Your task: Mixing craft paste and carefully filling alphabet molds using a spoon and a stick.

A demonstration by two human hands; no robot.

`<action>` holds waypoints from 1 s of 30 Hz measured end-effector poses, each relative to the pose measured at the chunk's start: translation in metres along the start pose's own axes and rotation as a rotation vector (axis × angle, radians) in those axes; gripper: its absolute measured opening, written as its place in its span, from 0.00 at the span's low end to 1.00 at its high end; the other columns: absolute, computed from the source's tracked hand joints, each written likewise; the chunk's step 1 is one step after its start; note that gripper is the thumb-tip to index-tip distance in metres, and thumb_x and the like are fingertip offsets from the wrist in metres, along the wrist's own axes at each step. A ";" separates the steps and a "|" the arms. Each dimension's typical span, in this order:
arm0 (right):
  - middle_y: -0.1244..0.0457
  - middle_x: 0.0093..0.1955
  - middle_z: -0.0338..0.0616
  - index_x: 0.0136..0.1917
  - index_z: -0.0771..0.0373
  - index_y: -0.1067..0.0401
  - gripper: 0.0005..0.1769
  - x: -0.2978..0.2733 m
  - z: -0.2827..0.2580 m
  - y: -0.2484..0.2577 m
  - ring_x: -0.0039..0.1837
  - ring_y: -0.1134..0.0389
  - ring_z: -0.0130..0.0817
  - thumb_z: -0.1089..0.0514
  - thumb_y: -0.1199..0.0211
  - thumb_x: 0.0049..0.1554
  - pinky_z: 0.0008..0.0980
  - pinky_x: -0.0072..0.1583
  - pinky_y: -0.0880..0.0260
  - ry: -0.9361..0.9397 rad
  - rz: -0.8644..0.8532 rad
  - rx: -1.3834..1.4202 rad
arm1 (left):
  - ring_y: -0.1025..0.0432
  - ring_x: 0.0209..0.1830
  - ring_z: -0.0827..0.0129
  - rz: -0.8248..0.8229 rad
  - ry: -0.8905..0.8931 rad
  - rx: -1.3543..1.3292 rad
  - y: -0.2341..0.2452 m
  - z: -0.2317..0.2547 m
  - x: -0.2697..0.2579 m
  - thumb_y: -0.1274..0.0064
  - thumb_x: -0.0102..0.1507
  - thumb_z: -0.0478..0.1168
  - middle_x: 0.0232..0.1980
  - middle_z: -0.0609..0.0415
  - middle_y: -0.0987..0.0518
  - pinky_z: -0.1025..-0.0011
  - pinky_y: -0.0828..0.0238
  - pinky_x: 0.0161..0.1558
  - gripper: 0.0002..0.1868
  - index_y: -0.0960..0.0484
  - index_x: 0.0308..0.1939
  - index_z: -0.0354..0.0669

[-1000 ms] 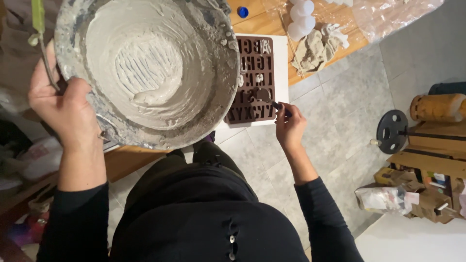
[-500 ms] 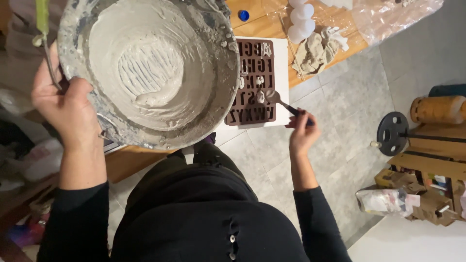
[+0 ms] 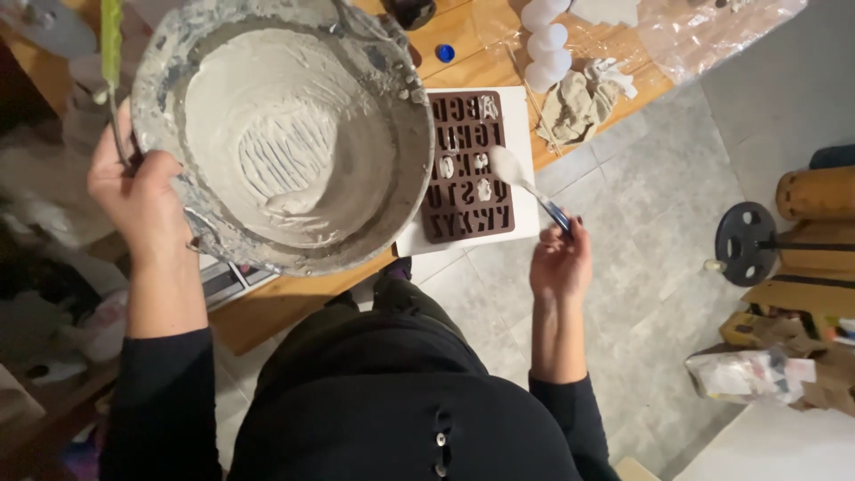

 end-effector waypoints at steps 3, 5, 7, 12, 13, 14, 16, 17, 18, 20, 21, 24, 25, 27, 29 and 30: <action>0.33 0.43 0.43 0.60 0.71 0.27 0.17 -0.040 0.020 -0.102 0.42 0.35 0.24 0.55 0.47 0.68 0.21 0.43 0.35 0.067 -0.178 -0.224 | 0.24 0.64 0.65 -0.037 0.008 -0.017 0.014 -0.018 0.016 0.59 0.54 0.22 0.65 0.46 0.19 0.74 0.30 0.71 0.35 0.24 0.68 0.22; 0.31 0.47 0.46 0.63 0.71 0.29 0.19 -0.066 0.047 -0.158 0.45 0.32 0.27 0.55 0.49 0.68 0.24 0.45 0.30 0.064 -0.299 -0.426 | 0.24 0.64 0.64 -0.054 0.023 -0.024 0.023 -0.025 0.026 0.58 0.53 0.22 0.64 0.45 0.19 0.74 0.30 0.70 0.35 0.24 0.68 0.22; 0.30 0.52 0.48 0.66 0.71 0.31 0.21 -0.089 0.074 -0.196 0.47 0.29 0.30 0.55 0.52 0.67 0.28 0.46 0.25 0.061 -0.405 -0.634 | 0.23 0.64 0.63 -0.075 0.045 -0.034 0.030 -0.029 0.033 0.58 0.53 0.22 0.64 0.45 0.19 0.74 0.30 0.70 0.36 0.24 0.67 0.22; 0.31 0.41 0.43 0.72 0.68 0.36 0.24 -0.139 0.102 -0.237 0.41 0.29 0.26 0.59 0.42 0.65 0.24 0.43 0.28 0.074 -0.747 -1.077 | 0.23 0.65 0.62 -0.081 0.101 -0.031 0.038 -0.029 0.033 0.58 0.52 0.22 0.65 0.44 0.19 0.73 0.28 0.70 0.37 0.24 0.68 0.22; 0.31 0.41 0.43 0.72 0.68 0.36 0.24 -0.137 0.097 -0.218 0.41 0.29 0.26 0.59 0.42 0.65 0.24 0.43 0.28 0.076 -0.739 -1.076 | 0.23 0.65 0.62 -0.089 0.105 -0.032 0.038 -0.029 0.034 0.58 0.52 0.22 0.65 0.44 0.19 0.73 0.28 0.70 0.37 0.24 0.68 0.22; 0.31 0.41 0.42 0.70 0.69 0.33 0.21 -0.136 0.094 -0.197 0.39 0.32 0.24 0.59 0.43 0.66 0.24 0.42 0.31 -0.021 -0.711 -0.988 | 0.22 0.65 0.61 -0.088 0.107 -0.026 0.040 -0.028 0.033 0.57 0.53 0.22 0.65 0.44 0.19 0.72 0.28 0.70 0.36 0.23 0.68 0.23; 0.32 0.41 0.41 0.68 0.69 0.30 0.19 -0.124 0.091 -0.143 0.38 0.35 0.23 0.58 0.43 0.67 0.23 0.40 0.33 -0.113 -0.677 -0.898 | 0.22 0.65 0.61 -0.093 0.113 -0.020 0.030 -0.017 0.032 0.57 0.53 0.21 0.65 0.43 0.19 0.72 0.28 0.70 0.36 0.23 0.68 0.23; 0.31 0.40 0.44 0.65 0.71 0.28 0.18 -0.114 0.092 -0.107 0.38 0.33 0.25 0.58 0.43 0.67 0.24 0.40 0.33 -0.251 -0.626 -0.827 | 0.22 0.63 0.63 -0.085 0.132 0.002 0.018 -0.006 0.031 0.57 0.53 0.21 0.64 0.44 0.19 0.71 0.27 0.69 0.35 0.23 0.67 0.24; 0.31 0.38 0.46 0.61 0.73 0.27 0.17 -0.102 0.093 -0.072 0.38 0.31 0.27 0.58 0.44 0.67 0.25 0.39 0.33 -0.384 -0.580 -0.755 | 0.22 0.61 0.64 -0.073 0.145 0.022 0.007 0.005 0.030 0.57 0.53 0.21 0.62 0.46 0.18 0.71 0.27 0.68 0.34 0.23 0.65 0.26; 0.31 0.42 0.48 0.63 0.74 0.28 0.19 -0.072 0.112 0.024 0.41 0.30 0.29 0.56 0.42 0.67 0.27 0.43 0.32 -0.435 -0.483 -0.636 | 0.23 0.60 0.65 -0.107 0.162 0.032 0.020 -0.003 0.029 0.57 0.55 0.20 0.62 0.46 0.19 0.71 0.27 0.68 0.33 0.24 0.66 0.26; 0.31 0.45 0.50 0.64 0.75 0.29 0.22 -0.057 0.120 0.073 0.45 0.30 0.32 0.53 0.40 0.67 0.29 0.46 0.31 -0.488 -0.384 -0.516 | 0.24 0.60 0.65 -0.140 0.182 0.045 0.026 -0.007 0.026 0.58 0.57 0.20 0.62 0.47 0.19 0.70 0.28 0.69 0.32 0.26 0.67 0.26; 0.33 0.58 0.56 0.69 0.73 0.36 0.36 -0.036 0.115 0.101 0.59 0.32 0.41 0.40 0.40 0.63 0.35 0.60 0.32 -0.516 -0.018 -0.137 | 0.26 0.62 0.68 -0.085 0.270 0.016 -0.003 0.022 0.012 0.56 0.59 0.22 0.64 0.52 0.22 0.70 0.28 0.68 0.32 0.29 0.69 0.33; 0.33 0.58 0.56 0.69 0.73 0.36 0.36 -0.028 0.110 0.091 0.59 0.32 0.41 0.40 0.40 0.63 0.35 0.60 0.32 -0.518 -0.026 -0.139 | 0.26 0.62 0.68 -0.081 0.262 0.016 0.020 0.005 0.015 0.56 0.59 0.22 0.64 0.52 0.22 0.70 0.28 0.68 0.32 0.29 0.69 0.33; 0.39 0.70 0.62 0.71 0.72 0.43 0.49 -0.015 0.098 0.079 0.70 0.36 0.51 0.29 0.42 0.57 0.45 0.71 0.37 -0.472 0.150 0.204 | 0.28 0.68 0.68 0.029 0.445 0.076 0.071 -0.033 0.013 0.53 0.66 0.33 0.68 0.56 0.23 0.70 0.30 0.68 0.27 0.29 0.71 0.41; 0.41 0.72 0.60 0.73 0.71 0.44 0.50 -0.013 0.088 0.080 0.72 0.38 0.51 0.28 0.42 0.57 0.48 0.73 0.41 -0.473 0.082 0.268 | 0.30 0.68 0.67 0.011 0.421 0.130 0.114 -0.053 -0.003 0.54 0.69 0.33 0.67 0.55 0.25 0.68 0.33 0.68 0.24 0.30 0.70 0.39; 0.43 0.74 0.58 0.75 0.70 0.46 0.52 -0.006 0.083 0.075 0.74 0.40 0.52 0.26 0.42 0.57 0.51 0.75 0.44 -0.456 0.004 0.340 | 0.32 0.68 0.66 -0.023 0.385 0.174 0.133 -0.063 -0.005 0.55 0.71 0.34 0.66 0.54 0.27 0.67 0.35 0.68 0.20 0.30 0.68 0.37</action>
Point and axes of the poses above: each hand's wrist, its own x-axis towards the middle knuckle, its own y-axis out of the back of the hand, z = x × y, the point moved 4 cm from there along x, towards the middle knuckle
